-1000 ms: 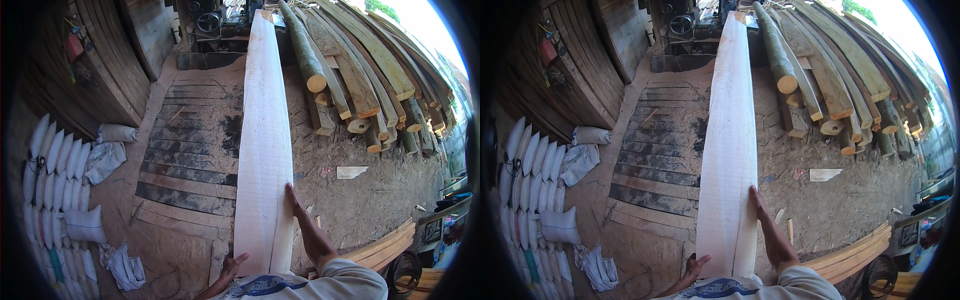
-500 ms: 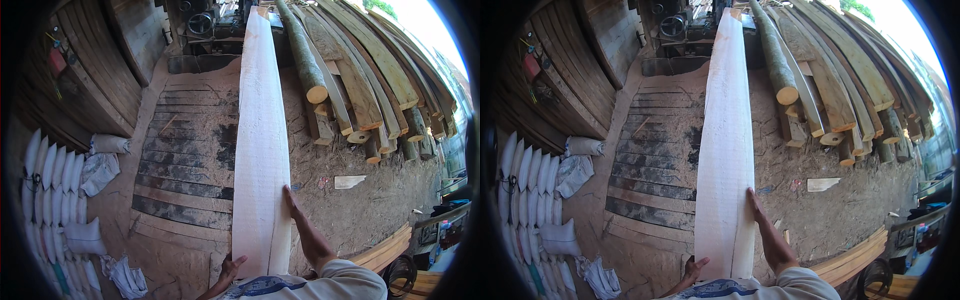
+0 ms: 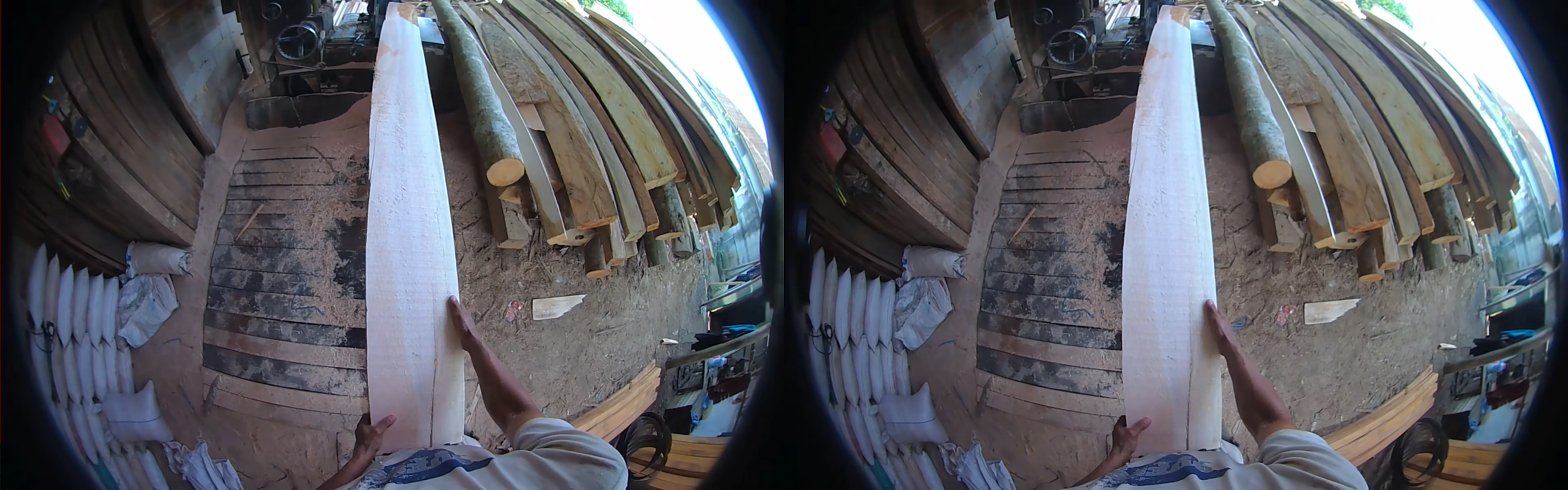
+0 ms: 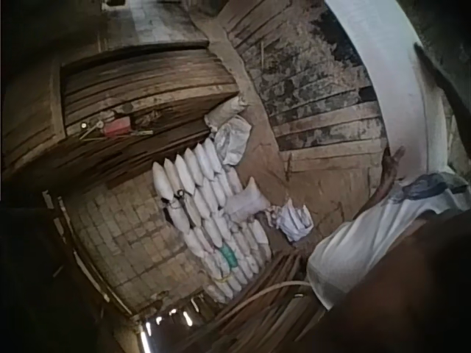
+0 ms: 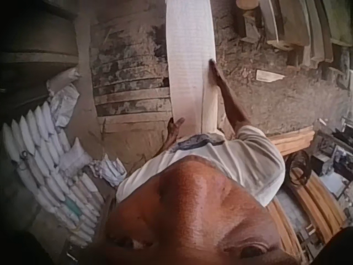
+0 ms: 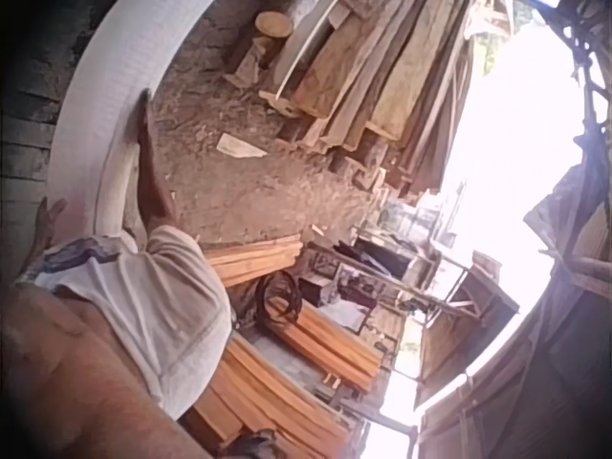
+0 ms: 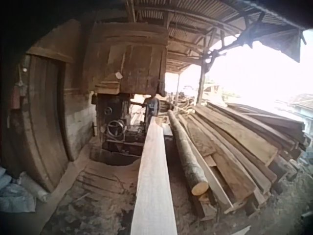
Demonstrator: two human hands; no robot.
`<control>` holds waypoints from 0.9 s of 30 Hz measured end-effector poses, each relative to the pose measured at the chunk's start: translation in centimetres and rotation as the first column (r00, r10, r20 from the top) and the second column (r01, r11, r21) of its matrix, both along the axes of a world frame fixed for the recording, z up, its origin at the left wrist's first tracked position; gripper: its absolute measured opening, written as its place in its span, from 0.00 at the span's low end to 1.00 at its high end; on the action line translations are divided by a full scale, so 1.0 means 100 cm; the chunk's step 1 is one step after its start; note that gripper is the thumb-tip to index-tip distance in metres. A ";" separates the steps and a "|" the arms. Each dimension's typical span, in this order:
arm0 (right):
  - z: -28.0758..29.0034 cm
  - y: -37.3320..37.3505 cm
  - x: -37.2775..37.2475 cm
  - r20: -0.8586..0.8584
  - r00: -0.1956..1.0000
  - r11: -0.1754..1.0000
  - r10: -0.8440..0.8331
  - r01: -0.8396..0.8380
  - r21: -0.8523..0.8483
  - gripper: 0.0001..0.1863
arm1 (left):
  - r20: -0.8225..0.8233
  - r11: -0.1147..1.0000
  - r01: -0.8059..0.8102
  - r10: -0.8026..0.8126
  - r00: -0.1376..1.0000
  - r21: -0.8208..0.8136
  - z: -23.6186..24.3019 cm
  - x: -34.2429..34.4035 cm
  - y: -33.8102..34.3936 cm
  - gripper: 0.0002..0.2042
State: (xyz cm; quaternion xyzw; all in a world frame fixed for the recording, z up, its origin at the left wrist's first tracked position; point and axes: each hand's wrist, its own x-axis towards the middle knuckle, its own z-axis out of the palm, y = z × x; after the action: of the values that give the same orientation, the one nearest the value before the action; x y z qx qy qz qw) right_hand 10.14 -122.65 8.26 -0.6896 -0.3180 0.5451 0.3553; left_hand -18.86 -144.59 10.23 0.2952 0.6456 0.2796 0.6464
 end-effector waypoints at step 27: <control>-0.013 0.409 0.062 -0.126 0.987 0.990 -0.097 0.083 -0.113 0.43 | -0.042 0.988 0.040 -0.035 0.999 0.147 -0.031 0.059 0.395 0.26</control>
State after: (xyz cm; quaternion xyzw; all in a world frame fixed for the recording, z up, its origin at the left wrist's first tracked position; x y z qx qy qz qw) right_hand 16.32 -81.76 6.99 -0.6839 -0.2325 0.5889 0.3625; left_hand -12.94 -105.05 7.18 0.3598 0.6300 0.3087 0.6151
